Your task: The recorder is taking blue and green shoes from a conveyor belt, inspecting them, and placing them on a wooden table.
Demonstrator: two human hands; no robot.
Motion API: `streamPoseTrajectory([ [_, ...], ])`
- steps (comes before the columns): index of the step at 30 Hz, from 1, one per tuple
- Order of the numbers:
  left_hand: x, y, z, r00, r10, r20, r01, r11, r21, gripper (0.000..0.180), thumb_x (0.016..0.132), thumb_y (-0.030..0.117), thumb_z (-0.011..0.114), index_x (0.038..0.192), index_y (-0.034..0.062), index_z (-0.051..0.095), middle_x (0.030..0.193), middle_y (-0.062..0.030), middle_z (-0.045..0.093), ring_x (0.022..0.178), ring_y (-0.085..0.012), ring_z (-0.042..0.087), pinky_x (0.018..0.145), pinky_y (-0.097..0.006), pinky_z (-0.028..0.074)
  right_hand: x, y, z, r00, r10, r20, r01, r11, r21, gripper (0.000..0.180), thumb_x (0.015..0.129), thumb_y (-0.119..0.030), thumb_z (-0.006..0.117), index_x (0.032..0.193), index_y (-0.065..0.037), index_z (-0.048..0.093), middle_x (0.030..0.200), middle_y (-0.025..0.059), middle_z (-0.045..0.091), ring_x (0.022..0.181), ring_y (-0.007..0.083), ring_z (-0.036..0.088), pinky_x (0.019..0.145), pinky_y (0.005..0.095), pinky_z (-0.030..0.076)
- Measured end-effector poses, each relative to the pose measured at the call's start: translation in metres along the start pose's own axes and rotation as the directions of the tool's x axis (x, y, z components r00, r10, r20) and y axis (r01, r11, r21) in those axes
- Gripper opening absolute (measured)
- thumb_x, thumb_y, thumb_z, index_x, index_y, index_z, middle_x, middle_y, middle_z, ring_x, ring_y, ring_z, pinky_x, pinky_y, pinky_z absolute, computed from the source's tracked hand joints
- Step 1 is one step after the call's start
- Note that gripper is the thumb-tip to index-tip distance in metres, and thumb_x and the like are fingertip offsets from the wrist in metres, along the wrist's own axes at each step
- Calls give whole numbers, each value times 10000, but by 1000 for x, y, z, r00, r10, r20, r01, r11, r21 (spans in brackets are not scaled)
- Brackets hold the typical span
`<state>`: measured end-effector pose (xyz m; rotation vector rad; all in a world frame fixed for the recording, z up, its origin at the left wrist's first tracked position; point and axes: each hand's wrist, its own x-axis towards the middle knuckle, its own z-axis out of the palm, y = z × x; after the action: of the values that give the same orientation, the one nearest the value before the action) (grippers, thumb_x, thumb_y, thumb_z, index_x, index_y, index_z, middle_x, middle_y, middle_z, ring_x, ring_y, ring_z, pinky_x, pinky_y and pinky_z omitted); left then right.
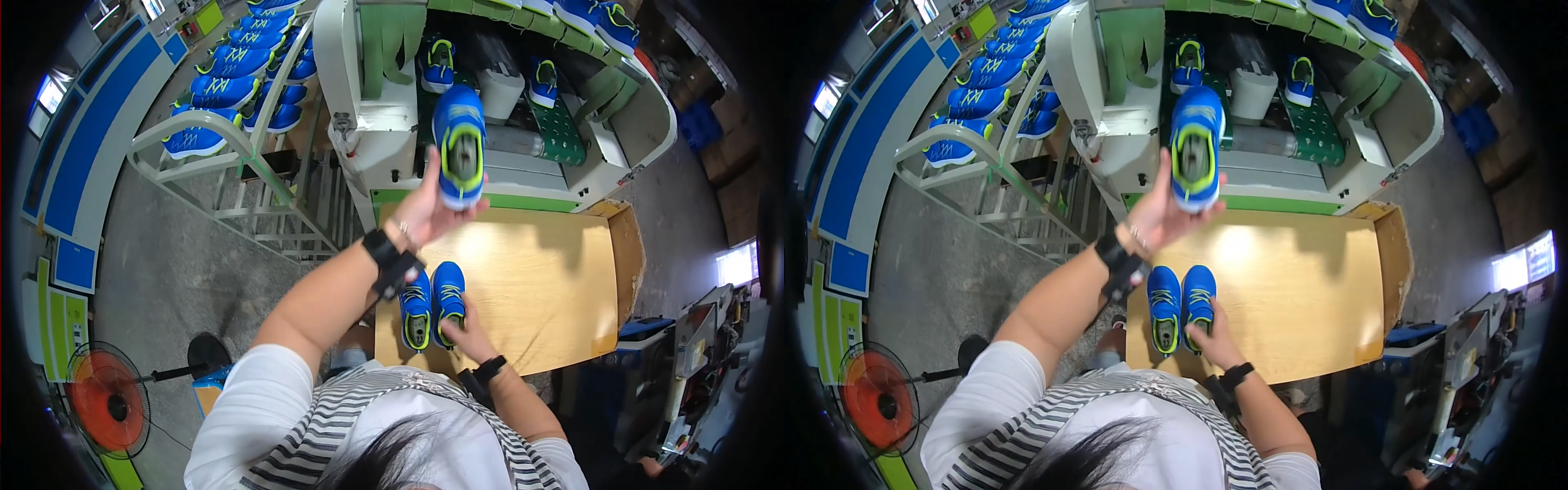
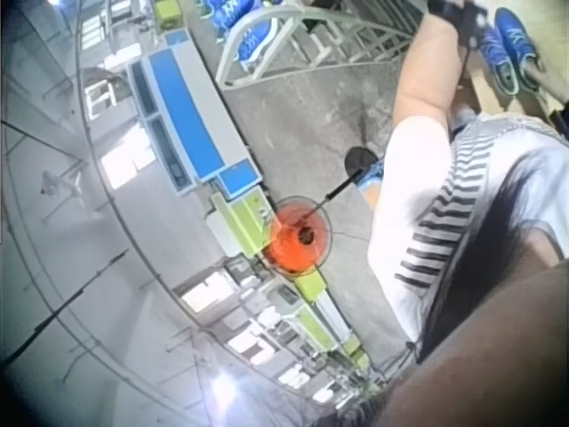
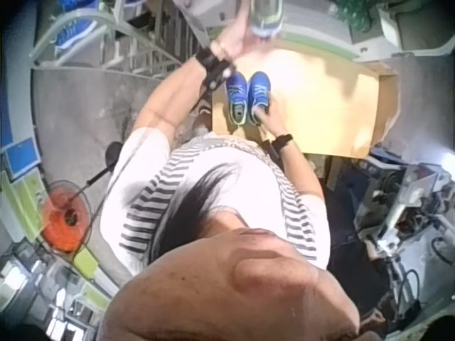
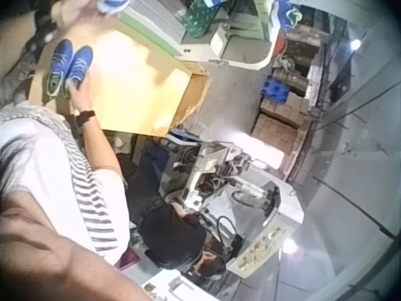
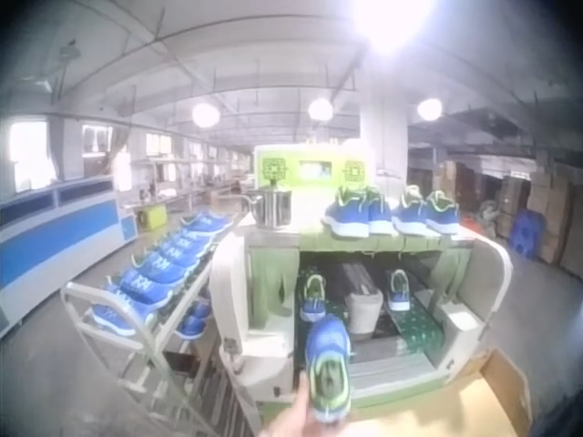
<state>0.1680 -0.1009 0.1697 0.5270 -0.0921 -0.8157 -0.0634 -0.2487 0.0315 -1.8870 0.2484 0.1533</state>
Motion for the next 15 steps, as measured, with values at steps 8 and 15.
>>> streamPoseTrajectory([
  [8,72,35,-37,969,114,-220,-122,992,-21,693,972,593,329,1360,28,428,1273,-219,528,1173,-420,528,946,-439,525,19,-25,-42,948,198,-250,-61,882,467,532,890,-66,601,1349,-51,333,1167,149,537,1020,183,556,842,301,493],
  [15,35,32,-35,980,168,-105,-179,978,-106,639,999,505,387,1385,-3,399,1377,-219,468,1223,-383,510,1043,-468,436,160,-178,-171,504,-607,-615,511,783,-354,508,906,-144,643,1305,-11,359,1151,155,537,1048,245,535,938,355,422],
])
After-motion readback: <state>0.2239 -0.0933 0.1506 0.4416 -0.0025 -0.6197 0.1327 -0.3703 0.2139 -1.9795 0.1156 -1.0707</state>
